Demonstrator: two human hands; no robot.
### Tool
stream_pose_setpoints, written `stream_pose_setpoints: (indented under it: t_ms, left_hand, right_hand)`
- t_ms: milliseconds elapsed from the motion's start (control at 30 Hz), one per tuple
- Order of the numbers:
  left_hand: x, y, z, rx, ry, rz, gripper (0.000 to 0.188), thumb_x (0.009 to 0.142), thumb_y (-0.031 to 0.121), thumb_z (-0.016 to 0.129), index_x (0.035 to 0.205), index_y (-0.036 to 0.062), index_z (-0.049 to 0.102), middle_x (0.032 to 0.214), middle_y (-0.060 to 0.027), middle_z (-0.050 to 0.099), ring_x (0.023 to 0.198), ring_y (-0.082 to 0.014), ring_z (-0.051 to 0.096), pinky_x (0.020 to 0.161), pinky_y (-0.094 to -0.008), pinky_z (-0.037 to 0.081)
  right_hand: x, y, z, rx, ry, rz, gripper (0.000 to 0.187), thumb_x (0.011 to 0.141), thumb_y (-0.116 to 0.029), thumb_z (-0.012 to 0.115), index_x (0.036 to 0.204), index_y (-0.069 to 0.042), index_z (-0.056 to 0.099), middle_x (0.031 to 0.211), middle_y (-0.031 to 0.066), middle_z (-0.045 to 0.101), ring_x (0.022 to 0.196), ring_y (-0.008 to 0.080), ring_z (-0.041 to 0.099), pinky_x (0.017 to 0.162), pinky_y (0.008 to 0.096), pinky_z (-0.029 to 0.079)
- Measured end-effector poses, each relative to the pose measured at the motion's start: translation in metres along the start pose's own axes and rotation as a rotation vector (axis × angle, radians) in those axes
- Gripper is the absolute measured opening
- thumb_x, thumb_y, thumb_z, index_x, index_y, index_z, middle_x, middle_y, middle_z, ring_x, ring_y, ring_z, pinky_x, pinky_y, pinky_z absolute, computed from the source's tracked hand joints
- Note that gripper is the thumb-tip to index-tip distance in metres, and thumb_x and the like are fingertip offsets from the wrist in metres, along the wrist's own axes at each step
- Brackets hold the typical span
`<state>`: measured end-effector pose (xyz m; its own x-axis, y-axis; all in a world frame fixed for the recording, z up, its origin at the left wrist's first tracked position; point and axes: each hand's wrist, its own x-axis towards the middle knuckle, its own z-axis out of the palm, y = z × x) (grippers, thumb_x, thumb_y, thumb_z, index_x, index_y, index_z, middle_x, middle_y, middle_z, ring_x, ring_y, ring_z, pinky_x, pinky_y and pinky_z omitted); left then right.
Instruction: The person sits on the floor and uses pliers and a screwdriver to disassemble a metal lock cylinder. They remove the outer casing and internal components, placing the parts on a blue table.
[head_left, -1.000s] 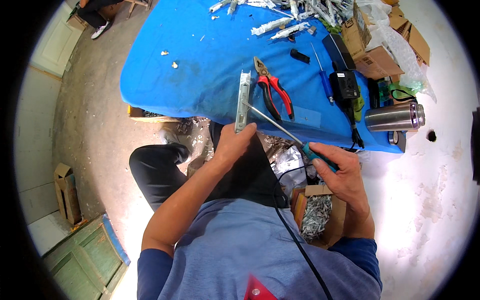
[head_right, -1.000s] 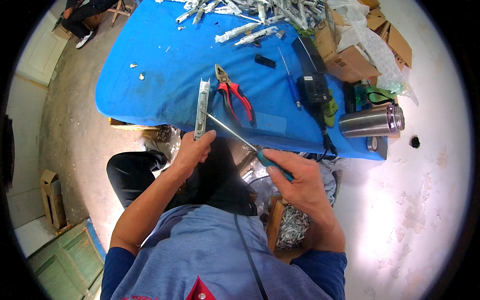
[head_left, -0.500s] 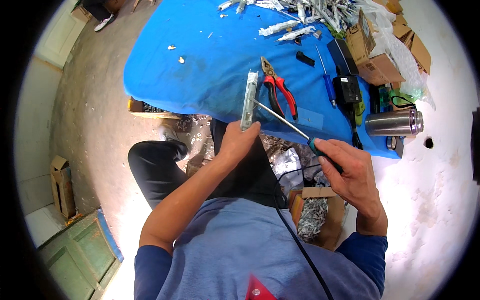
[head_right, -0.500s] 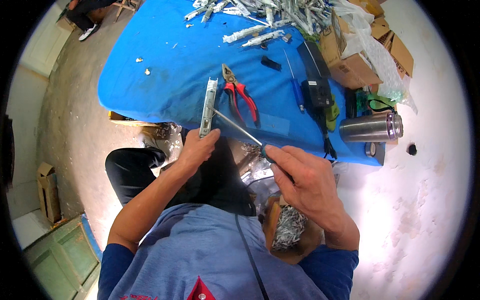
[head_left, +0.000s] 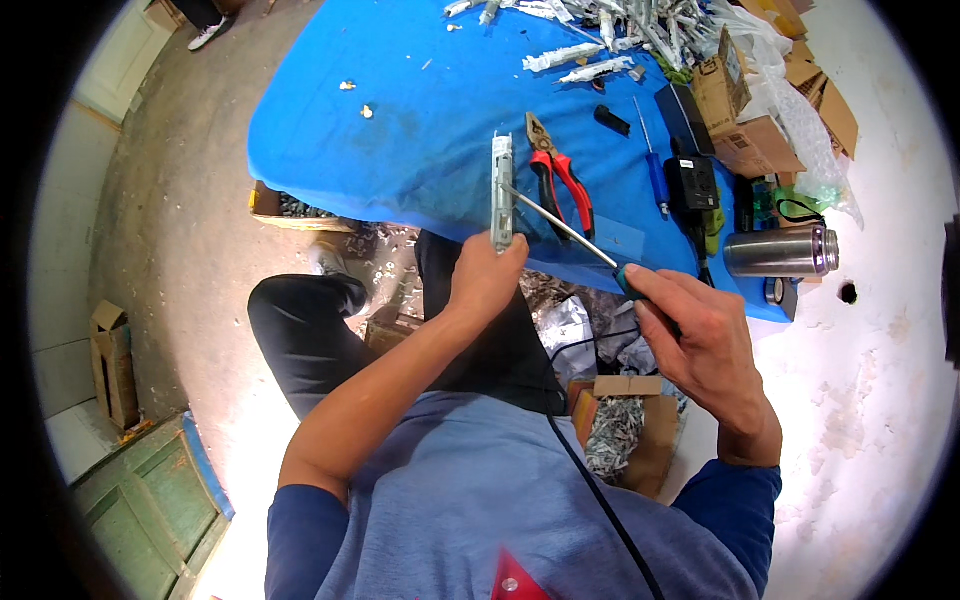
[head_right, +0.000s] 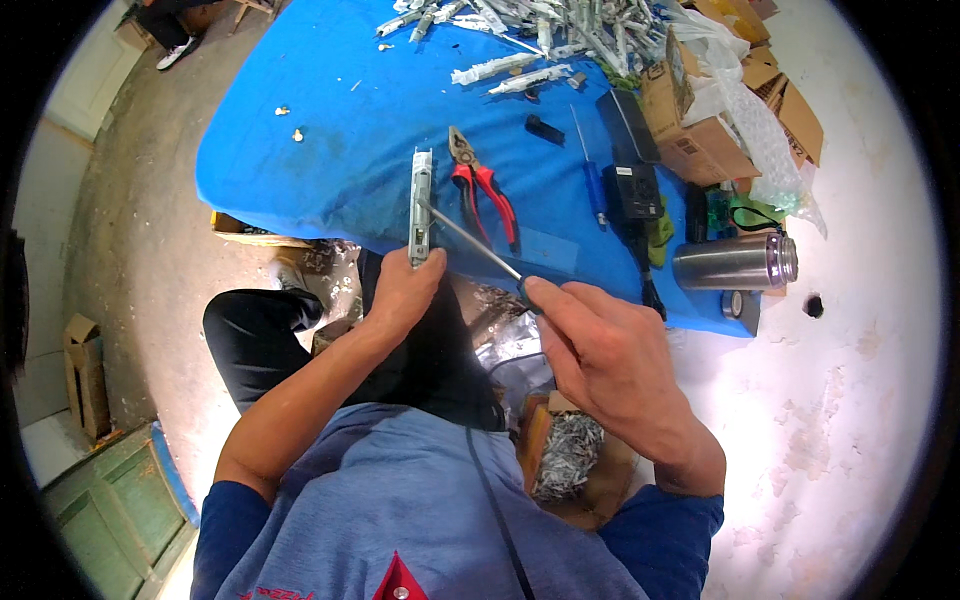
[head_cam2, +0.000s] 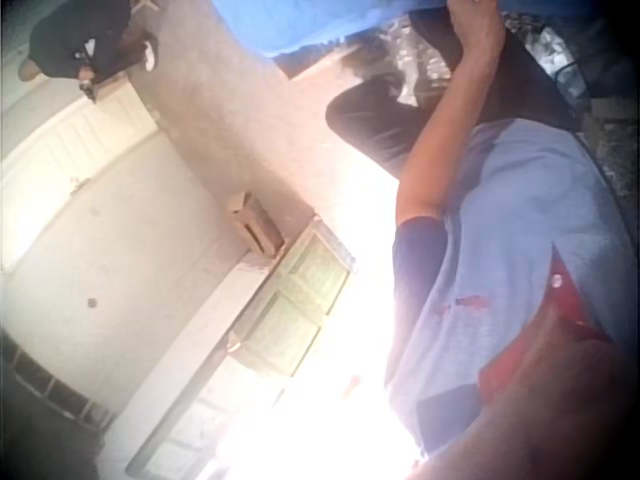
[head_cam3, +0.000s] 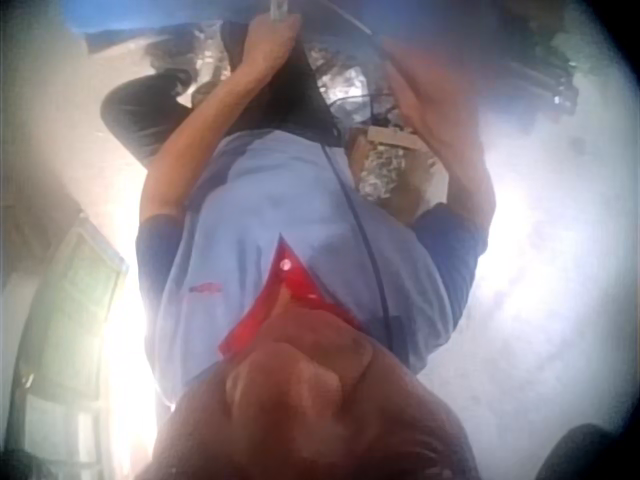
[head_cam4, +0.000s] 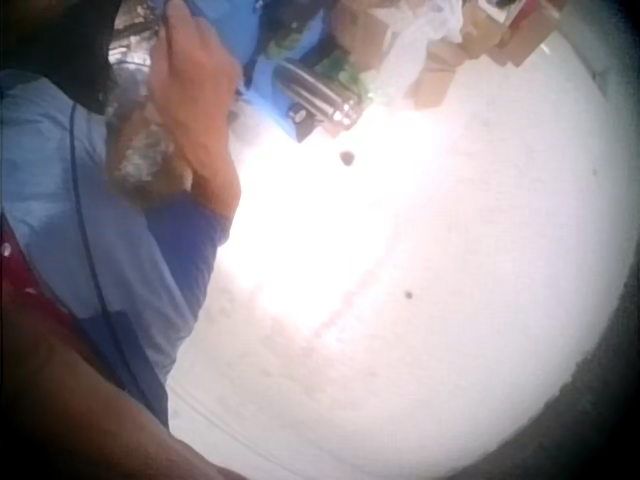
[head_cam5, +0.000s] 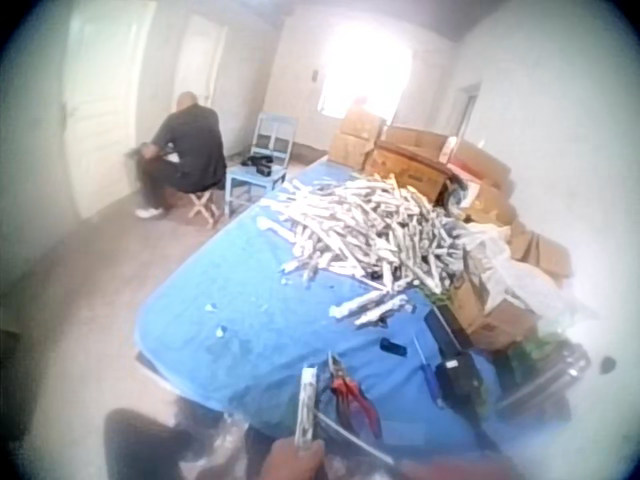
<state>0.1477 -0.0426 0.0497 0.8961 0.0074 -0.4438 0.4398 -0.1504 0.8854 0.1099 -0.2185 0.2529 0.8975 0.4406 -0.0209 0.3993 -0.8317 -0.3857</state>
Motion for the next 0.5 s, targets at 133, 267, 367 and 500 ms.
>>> stream_pose_setpoints:
  t_ms: [133,267,367,500]
  left_hand:
    - [0.000,-0.002,0.002,-0.015,0.008,-0.011,0.038,0.086,0.035,0.056,0.076,-0.0014,0.060,0.069,-0.0188,0.062,0.069,-0.0341,0.063,0.067,-0.0443,0.046]
    - [-0.001,0.004,0.001,0.025,0.022,-0.031,0.038,0.086,0.035,0.057,0.076,-0.0010,0.061,0.069,-0.0175,0.063,0.069,-0.0333,0.064,0.067,-0.0439,0.047]
    - [-0.001,0.004,0.001,0.022,0.011,-0.048,0.038,0.086,0.035,0.056,0.077,-0.0007,0.062,0.069,-0.0167,0.064,0.069,-0.0331,0.064,0.068,-0.0437,0.047]
    - [-0.003,0.005,-0.002,0.022,-0.002,-0.041,0.037,0.086,0.035,0.056,0.078,-0.0004,0.063,0.071,-0.0167,0.065,0.071,-0.0340,0.065,0.069,-0.0446,0.048]
  right_hand:
    - [-0.003,0.005,0.007,0.029,0.048,-0.003,0.027,0.084,-0.002,0.062,0.110,0.001,0.065,0.088,0.0164,0.067,0.073,0.0297,0.066,0.061,0.0352,0.051]
    - [-0.004,0.012,0.013,0.142,0.075,0.065,0.026,0.084,-0.004,0.063,0.110,0.001,0.066,0.093,0.0184,0.069,0.081,0.0311,0.068,0.069,0.0351,0.053]
    - [-0.005,0.016,0.010,0.226,0.039,0.161,0.026,0.084,-0.004,0.064,0.110,0.001,0.066,0.095,0.0194,0.069,0.084,0.0323,0.069,0.072,0.0356,0.054]
    - [-0.006,0.018,0.008,0.182,0.052,0.106,0.026,0.084,-0.005,0.064,0.110,0.000,0.067,0.095,0.0186,0.069,0.082,0.0321,0.068,0.071,0.0355,0.053]
